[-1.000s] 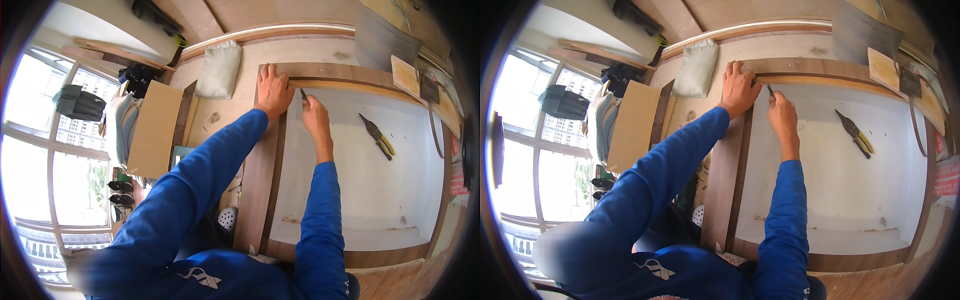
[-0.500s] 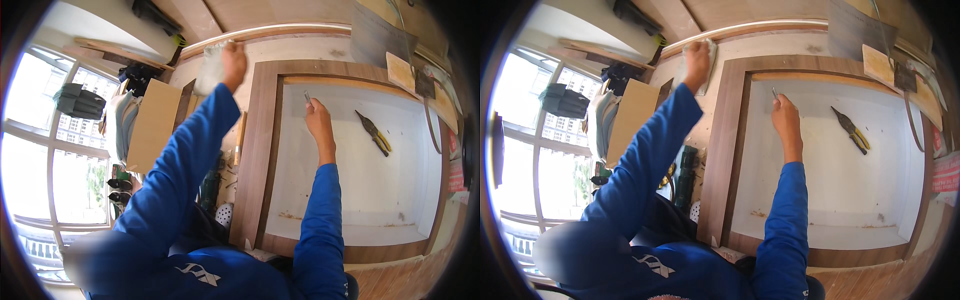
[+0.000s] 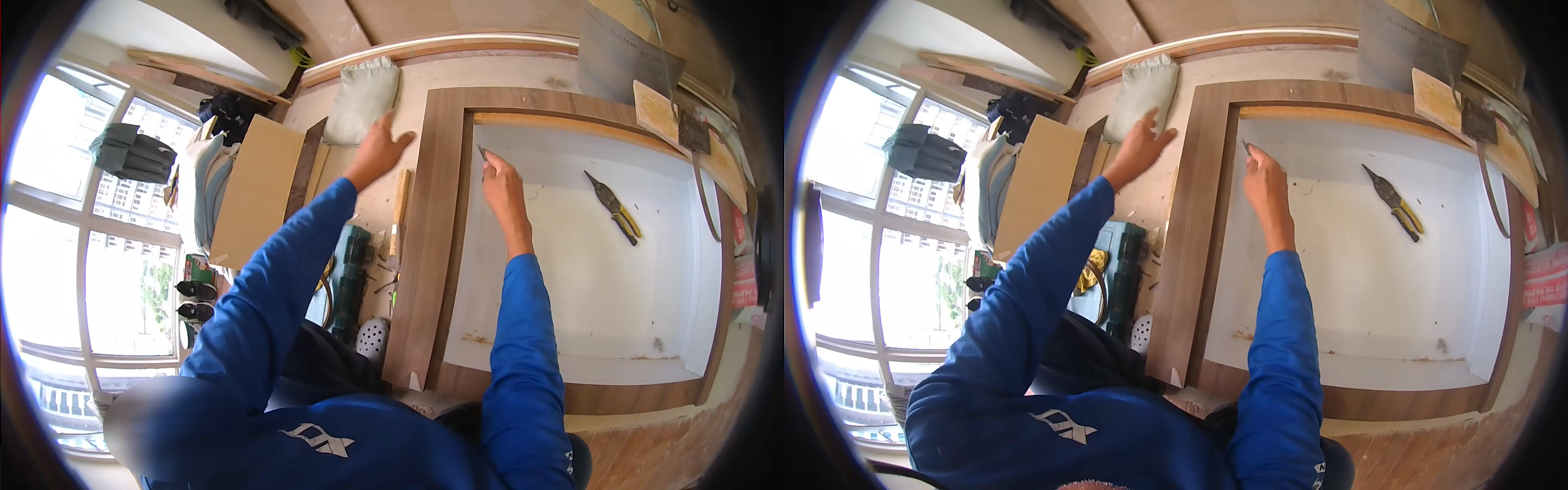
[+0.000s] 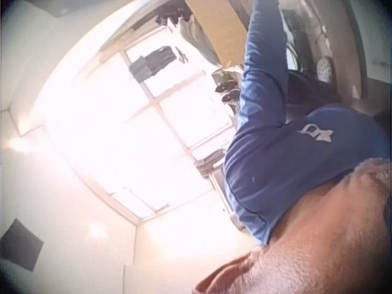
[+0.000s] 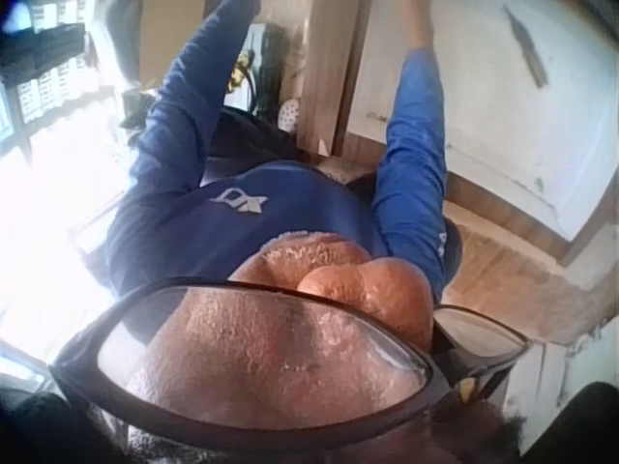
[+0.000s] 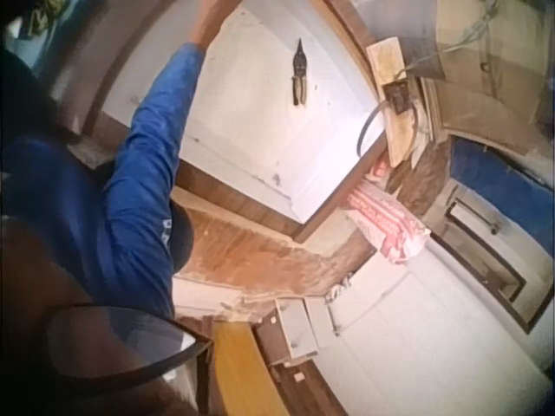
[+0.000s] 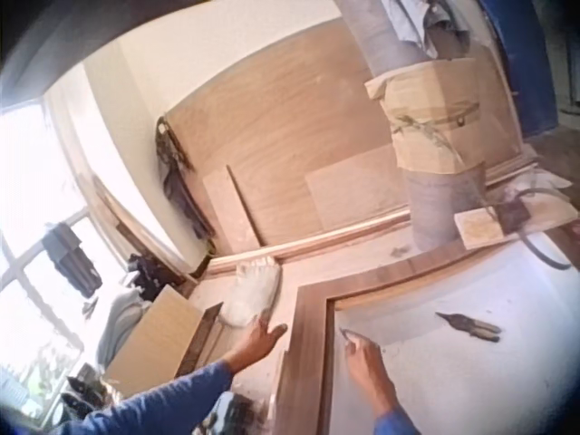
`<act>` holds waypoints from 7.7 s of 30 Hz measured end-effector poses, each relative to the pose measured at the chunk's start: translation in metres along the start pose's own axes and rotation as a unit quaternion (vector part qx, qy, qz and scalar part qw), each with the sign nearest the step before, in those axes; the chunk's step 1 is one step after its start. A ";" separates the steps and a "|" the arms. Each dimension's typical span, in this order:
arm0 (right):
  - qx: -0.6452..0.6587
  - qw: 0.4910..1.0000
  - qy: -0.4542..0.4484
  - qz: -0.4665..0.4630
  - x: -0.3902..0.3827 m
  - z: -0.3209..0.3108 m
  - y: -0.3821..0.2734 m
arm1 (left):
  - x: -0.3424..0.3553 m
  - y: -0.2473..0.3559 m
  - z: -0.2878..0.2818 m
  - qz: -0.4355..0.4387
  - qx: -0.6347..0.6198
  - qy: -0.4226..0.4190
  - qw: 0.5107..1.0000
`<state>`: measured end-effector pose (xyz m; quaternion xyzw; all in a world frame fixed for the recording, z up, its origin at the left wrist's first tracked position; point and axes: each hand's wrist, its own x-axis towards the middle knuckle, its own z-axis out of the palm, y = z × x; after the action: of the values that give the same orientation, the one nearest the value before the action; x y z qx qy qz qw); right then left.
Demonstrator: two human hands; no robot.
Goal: Refining the edges and corners of a wooden cabinet or frame using a small chisel and a yellow cloth.
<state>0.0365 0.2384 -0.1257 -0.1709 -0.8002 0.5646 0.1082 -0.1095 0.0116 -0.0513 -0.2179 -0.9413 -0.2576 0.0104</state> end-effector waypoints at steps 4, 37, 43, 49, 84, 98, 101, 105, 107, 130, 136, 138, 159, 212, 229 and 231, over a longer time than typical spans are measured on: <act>-0.020 0.998 0.057 -0.016 -0.006 -0.006 -0.008 | -0.058 0.051 0.036 0.214 0.073 0.043 0.973; -0.040 0.999 -0.018 0.026 -0.077 -0.002 0.010 | -0.004 -0.109 -0.094 -0.009 0.383 -0.147 0.912; -0.036 0.997 -0.049 0.045 -0.099 -0.003 0.007 | -0.110 0.013 -0.019 0.292 0.048 -0.099 0.950; -0.054 0.991 0.124 0.022 -0.080 -0.019 0.051 | -0.105 0.100 0.004 0.525 0.179 -0.227 0.800; -0.011 0.999 0.041 -0.025 -0.072 0.005 -0.001 | -0.034 0.052 0.017 0.263 0.090 -0.044 0.960; -0.056 0.993 0.050 -0.086 -0.018 0.012 0.012 | -0.031 0.075 0.064 0.050 0.095 -0.056 0.993; -0.054 0.997 0.009 -0.053 -0.028 0.008 0.006 | -0.031 0.072 0.064 0.055 0.098 -0.043 0.993; -0.027 0.997 0.034 -0.063 -0.038 0.008 0.004 | -0.032 0.075 0.065 0.060 0.108 -0.041 0.991; -0.050 0.996 0.045 -0.061 -0.038 0.007 0.005 | -0.032 0.074 0.065 0.061 0.106 -0.041 0.992; -0.140 0.983 0.074 -0.098 -0.030 0.017 0.004 | -0.032 0.084 0.063 0.045 0.104 -0.050 0.992; -0.145 0.981 0.075 -0.104 -0.027 0.018 0.005 | -0.031 0.082 0.064 0.048 0.104 -0.047 0.992; -0.146 0.981 0.076 -0.103 -0.026 0.019 0.004 | -0.031 0.083 0.063 0.044 0.106 -0.048 0.992; -0.141 0.983 0.064 -0.099 -0.024 0.017 0.003 | -0.030 0.079 0.063 0.051 0.093 -0.047 0.993; -0.159 0.976 0.093 -0.118 -0.005 0.022 0.000 | -0.030 0.080 0.068 0.041 0.103 -0.042 0.993; -0.181 0.975 0.083 -0.098 0.002 0.025 -0.001 | -0.031 0.081 0.066 0.038 0.114 -0.050 0.991; -0.181 0.974 0.088 -0.104 0.003 0.025 0.001 | -0.031 0.083 0.066 0.035 0.110 -0.054 0.992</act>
<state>0.0250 0.2182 -0.1348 -0.1527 -0.8900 0.3786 0.2030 -0.0408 0.0953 -0.0733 -0.2619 -0.9549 -0.1396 -0.0070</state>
